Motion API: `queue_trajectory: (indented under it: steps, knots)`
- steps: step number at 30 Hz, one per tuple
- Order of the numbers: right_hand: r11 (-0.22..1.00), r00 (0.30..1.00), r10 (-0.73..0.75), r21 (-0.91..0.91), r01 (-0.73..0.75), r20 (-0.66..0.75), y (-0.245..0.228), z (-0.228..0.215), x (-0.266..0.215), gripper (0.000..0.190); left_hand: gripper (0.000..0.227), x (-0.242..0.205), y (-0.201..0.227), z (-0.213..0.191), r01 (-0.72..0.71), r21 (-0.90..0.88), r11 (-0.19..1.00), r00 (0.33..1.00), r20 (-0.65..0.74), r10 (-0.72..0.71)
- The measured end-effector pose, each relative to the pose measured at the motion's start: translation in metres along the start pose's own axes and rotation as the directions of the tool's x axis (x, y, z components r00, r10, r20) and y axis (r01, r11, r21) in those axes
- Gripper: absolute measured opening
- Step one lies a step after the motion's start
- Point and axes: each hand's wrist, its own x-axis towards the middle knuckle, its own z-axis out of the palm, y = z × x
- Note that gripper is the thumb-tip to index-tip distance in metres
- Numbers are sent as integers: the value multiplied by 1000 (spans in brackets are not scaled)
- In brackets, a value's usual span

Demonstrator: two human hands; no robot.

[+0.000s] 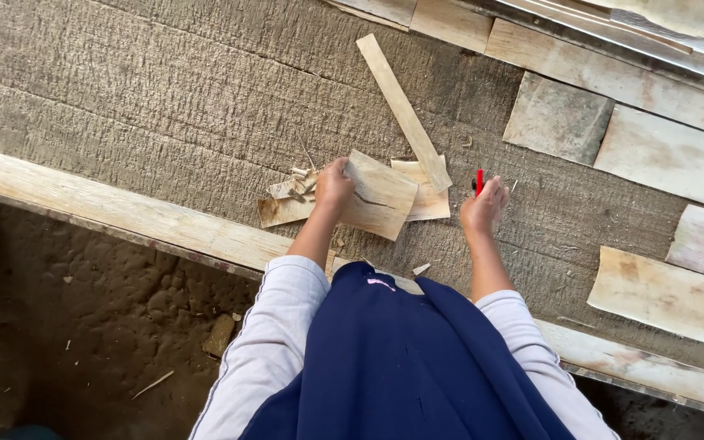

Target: The person uses a red utility knife to cut thin bamboo strips into smaller pieces on a workbench. They repeatedly position the strips, cut them, and move the cut pieces aside. The person also discards some offcuts into a nearby bucket.

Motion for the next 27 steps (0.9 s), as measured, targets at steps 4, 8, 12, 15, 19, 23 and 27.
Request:
queue_trajectory:
  steps: [4,8,12,15,19,23,27]
  knots:
    - [987,987,-157,-46,156,-27,17,-5,-5,53,46,28,-46,37,-26,211,977,997,-70,42]
    - [967,975,-216,-148,208,-43,25,-5,-2,24,40,28,-43,54,-93,402,911,965,-191,182]
    - [972,969,-230,-60,226,-89,36,-3,8,26,36,30,-32,89,-273,481,833,900,-177,398]
    - [951,995,-64,298,83,-74,7,-15,-5,24,30,19,-16,107,-363,459,811,860,-169,481]
    - [902,964,86,392,-183,252,-29,-14,-12,42,30,10,-8,118,-386,451,804,875,-97,475]
    - [778,946,114,565,-274,302,-61,-19,-3,43,38,9,-8,142,-485,370,792,871,288,399]
    - [694,968,100,681,-233,229,-61,-18,15,43,45,3,-2,140,-527,415,742,836,408,366]
